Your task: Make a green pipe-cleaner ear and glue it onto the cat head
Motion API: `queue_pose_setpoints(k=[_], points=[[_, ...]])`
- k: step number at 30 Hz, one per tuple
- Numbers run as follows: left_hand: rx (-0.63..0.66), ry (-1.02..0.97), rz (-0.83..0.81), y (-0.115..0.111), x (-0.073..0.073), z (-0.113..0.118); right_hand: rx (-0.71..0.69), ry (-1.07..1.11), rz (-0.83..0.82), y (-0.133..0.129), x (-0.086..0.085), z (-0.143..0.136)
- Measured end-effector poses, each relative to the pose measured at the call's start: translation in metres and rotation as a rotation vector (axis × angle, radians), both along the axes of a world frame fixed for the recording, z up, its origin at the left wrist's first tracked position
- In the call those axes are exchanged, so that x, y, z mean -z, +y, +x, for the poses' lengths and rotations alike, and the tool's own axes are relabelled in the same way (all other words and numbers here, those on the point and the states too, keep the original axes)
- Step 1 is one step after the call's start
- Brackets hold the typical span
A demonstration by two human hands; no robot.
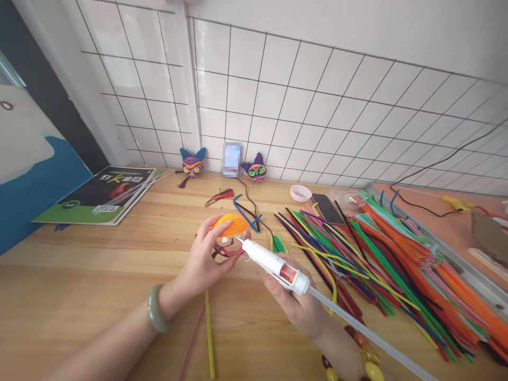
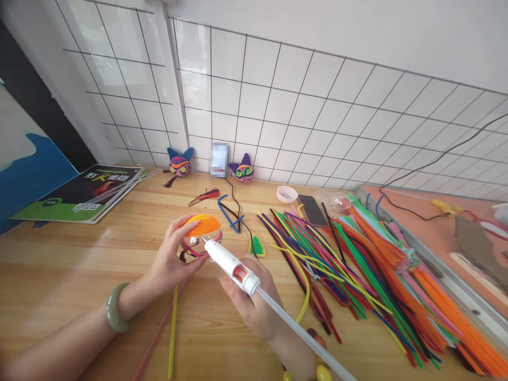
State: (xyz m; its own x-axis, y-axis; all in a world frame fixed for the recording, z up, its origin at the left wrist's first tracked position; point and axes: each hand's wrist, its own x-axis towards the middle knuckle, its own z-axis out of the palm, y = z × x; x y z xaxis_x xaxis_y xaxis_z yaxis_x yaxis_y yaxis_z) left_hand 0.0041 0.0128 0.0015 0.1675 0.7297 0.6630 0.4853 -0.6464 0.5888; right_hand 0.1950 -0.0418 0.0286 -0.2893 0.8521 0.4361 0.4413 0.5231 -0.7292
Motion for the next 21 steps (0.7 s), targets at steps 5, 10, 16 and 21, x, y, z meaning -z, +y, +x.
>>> queue_pose_setpoints(k=[5,10,16,21], points=[[-0.012,0.018,0.013,-0.0001,0.0014,0.0000,0.016,0.003,-0.027,-0.0011,0.0030,0.0015],[-0.002,0.006,-0.017,-0.0008,0.0017,0.0001,0.033,0.008,-0.066,-0.0008,0.0070,0.0019],[-0.010,0.019,-0.015,-0.0010,0.0012,-0.0004,0.035,-0.027,0.006,0.0008,0.0050,0.0022],[-0.004,0.032,-0.005,-0.0002,0.0012,-0.0005,0.026,-0.053,0.018,0.0018,0.0014,0.0012]])
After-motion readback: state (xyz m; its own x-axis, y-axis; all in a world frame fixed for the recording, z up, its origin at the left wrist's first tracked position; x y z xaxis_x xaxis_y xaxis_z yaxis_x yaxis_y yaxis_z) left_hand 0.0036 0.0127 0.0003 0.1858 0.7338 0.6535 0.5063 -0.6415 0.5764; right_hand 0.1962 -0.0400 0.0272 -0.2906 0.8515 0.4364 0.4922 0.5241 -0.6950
